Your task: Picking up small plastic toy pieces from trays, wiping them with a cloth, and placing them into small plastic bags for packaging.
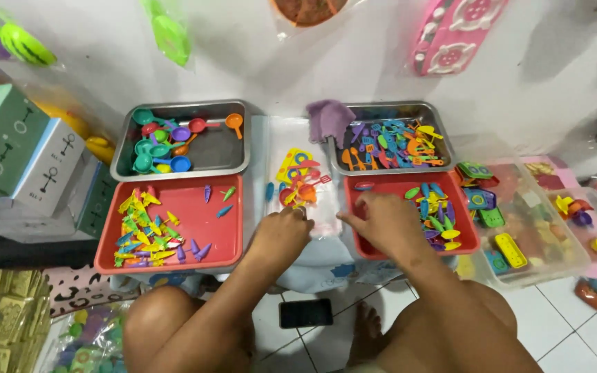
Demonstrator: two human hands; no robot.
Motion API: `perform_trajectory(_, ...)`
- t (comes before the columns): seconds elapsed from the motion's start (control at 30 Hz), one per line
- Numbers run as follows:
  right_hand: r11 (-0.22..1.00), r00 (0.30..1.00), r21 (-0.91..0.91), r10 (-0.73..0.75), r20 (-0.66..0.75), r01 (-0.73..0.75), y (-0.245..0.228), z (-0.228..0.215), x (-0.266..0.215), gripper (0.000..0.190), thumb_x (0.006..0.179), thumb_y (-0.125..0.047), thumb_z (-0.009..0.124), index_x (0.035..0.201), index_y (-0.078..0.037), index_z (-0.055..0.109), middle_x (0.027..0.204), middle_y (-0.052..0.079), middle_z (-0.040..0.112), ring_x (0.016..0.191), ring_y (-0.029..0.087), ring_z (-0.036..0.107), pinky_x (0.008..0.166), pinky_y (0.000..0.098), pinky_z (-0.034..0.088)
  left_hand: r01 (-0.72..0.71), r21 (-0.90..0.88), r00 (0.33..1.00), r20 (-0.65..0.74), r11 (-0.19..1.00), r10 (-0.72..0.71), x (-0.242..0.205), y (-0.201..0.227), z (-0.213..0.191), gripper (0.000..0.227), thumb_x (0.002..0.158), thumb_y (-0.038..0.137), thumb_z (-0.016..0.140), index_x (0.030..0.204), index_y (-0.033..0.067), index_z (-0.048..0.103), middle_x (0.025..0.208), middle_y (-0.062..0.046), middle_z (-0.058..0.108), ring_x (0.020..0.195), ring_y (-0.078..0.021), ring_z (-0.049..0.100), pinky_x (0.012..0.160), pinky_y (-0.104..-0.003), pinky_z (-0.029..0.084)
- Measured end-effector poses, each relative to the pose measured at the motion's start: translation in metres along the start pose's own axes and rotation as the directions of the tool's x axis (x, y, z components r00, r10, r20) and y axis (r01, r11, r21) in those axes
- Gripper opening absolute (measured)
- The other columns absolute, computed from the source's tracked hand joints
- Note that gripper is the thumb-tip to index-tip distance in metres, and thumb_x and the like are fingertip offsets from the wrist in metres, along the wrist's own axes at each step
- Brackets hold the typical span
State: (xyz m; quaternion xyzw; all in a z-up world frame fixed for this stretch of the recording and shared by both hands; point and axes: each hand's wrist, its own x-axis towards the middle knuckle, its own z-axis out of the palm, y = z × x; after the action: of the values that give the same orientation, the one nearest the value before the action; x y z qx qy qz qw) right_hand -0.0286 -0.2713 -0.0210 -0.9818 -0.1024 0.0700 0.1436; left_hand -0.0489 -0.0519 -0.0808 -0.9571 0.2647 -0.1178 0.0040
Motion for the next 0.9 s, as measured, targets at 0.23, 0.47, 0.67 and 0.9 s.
perform_trajectory(0.23, 0.869, 0.870, 0.042, -0.493, 0.000, 0.492, -0.012, -0.011, 0.036, 0.030, 0.077, -0.033, 0.082, 0.101, -0.016, 0.076, 0.087, 0.010, 0.074, 0.096, 0.035, 0.071, 0.086, 0.0483, 0.056, 0.045, -0.052, 0.997, -0.057, 0.998, -0.048, -0.005, -0.011, -0.007, 0.016, 0.077, 0.002, 0.074, 0.086, 0.0149, 0.078, 0.078, -0.007, 0.073, 0.067, -0.0238, 0.071, 0.057, -0.037, 0.059)
perform_trajectory(0.47, 0.819, 0.813, 0.191, -0.567, 0.131, 0.541, -0.025, 0.007, 0.053, 0.025, 0.087, -0.029, 0.071, 0.104, -0.012, 0.078, 0.103, 0.012, 0.078, 0.103, 0.037, 0.071, 0.090, 0.0518, 0.051, 0.130, -0.138, 0.980, -0.134, 0.982, -0.148, -0.008, -0.015, 0.004, 0.009, 0.083, 0.009, 0.069, 0.087, 0.0130, 0.076, 0.077, -0.006, 0.072, 0.066, -0.0245, 0.072, 0.054, -0.036, 0.057)
perform_trajectory(0.67, 0.769, 0.766, 0.021, -0.634, -0.105, 0.639, -0.017, 0.027, 0.077, 0.036, 0.080, -0.040, 0.082, 0.110, -0.021, 0.074, 0.085, 0.003, 0.071, 0.084, 0.030, 0.071, 0.080, 0.0451, 0.055, 0.205, -0.075, 0.908, -0.359, 0.976, -0.218, -0.009, -0.003, 0.020, 0.011, 0.081, 0.018, 0.064, 0.087, 0.0161, 0.074, 0.078, -0.004, 0.069, 0.071, -0.0244, 0.071, 0.059, -0.035, 0.056)
perform_trajectory(0.9, 0.824, 0.825, 0.036, -0.566, 0.009, 0.565, -0.019, 0.034, 0.084, 0.025, 0.080, -0.033, 0.080, 0.101, -0.022, 0.074, 0.080, 0.002, 0.071, 0.081, 0.030, 0.072, 0.076, 0.0438, 0.056, 0.217, 0.005, 0.861, -0.472, 0.976, -0.189, -0.010, -0.005, 0.028, 0.015, 0.078, 0.013, 0.062, 0.087, 0.0160, 0.074, 0.080, -0.007, 0.069, 0.075, -0.0266, 0.069, 0.067, -0.037, 0.053)
